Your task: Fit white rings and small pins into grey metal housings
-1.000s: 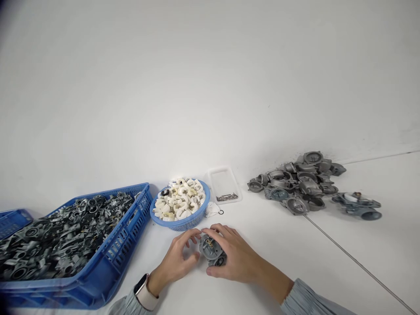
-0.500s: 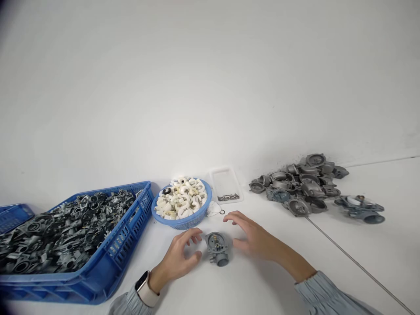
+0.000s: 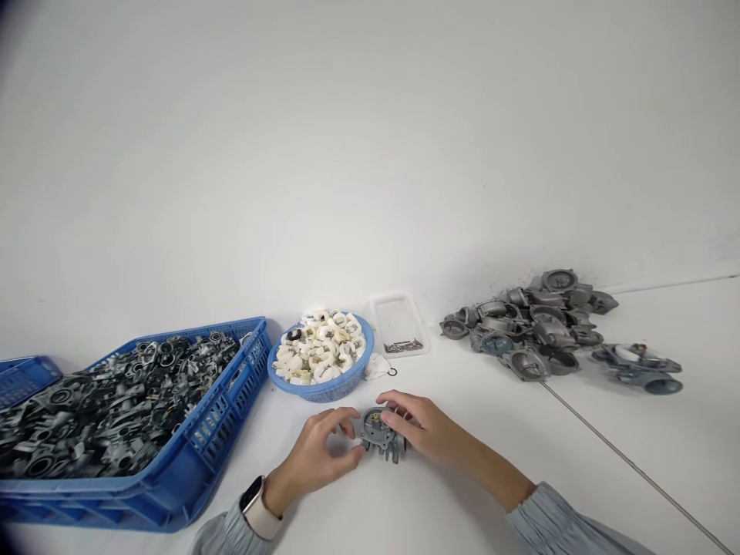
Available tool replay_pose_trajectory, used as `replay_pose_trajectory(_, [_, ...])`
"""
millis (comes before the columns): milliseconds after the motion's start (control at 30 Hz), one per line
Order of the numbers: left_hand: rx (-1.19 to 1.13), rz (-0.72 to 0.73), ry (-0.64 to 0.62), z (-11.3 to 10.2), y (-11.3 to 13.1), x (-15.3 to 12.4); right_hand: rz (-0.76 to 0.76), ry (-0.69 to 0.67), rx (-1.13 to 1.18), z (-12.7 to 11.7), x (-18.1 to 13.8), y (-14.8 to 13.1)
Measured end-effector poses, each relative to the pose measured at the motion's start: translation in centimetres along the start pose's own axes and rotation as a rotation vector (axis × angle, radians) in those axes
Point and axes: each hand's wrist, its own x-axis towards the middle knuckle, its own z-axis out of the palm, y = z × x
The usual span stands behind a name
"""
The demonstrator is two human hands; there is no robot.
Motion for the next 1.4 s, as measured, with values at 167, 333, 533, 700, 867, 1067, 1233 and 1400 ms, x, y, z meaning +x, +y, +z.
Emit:
replay_pose_trajectory(167, [0.021, 0.02, -0.002, 0.3, -0.1, 0.0, -0.014, -0.002, -0.03, -0.2, 0.0, -0.2])
replay_pose_trajectory(333, [0.014, 0.043, 0.025, 0.9, -0.2, 0.0, 0.02, 0.04, -0.071, -0.3, -0.2, -0.2])
replay_pose_trajectory(533, [0.047, 0.095, 0.072, 1.3, -0.5, 0.2, 0.039, 0.142, -0.078, -1.2, 0.1, 1.7])
replay_pose_trajectory(700, [0.291, 0.171, 0.054, 2.3, -1.0, 0.4, -0.116, 0.262, -0.2, -3.3, 3.4, 0.2])
replay_pose_trajectory(867, [0.408, 0.194, 0.037, 3.3, -1.6, 0.6, -0.33, 0.013, -0.403, -2.9, 9.6, -6.1])
replay_pose_trajectory(1067, [0.481, 0.344, 0.009, 5.0, -4.3, 1.7, -0.289, -0.217, -0.717, -0.2, 16.0, -8.6])
replay_pose_trajectory(1233, [0.517, 0.353, -0.034, 5.9, -5.4, 2.4, -0.217, -0.29, -0.775, 0.1, 17.2, -7.6])
replay_pose_trajectory(1400, [0.493, 0.308, -0.018, 4.2, -2.7, 1.5, -0.187, -0.294, -0.695, -1.9, 15.8, -8.0])
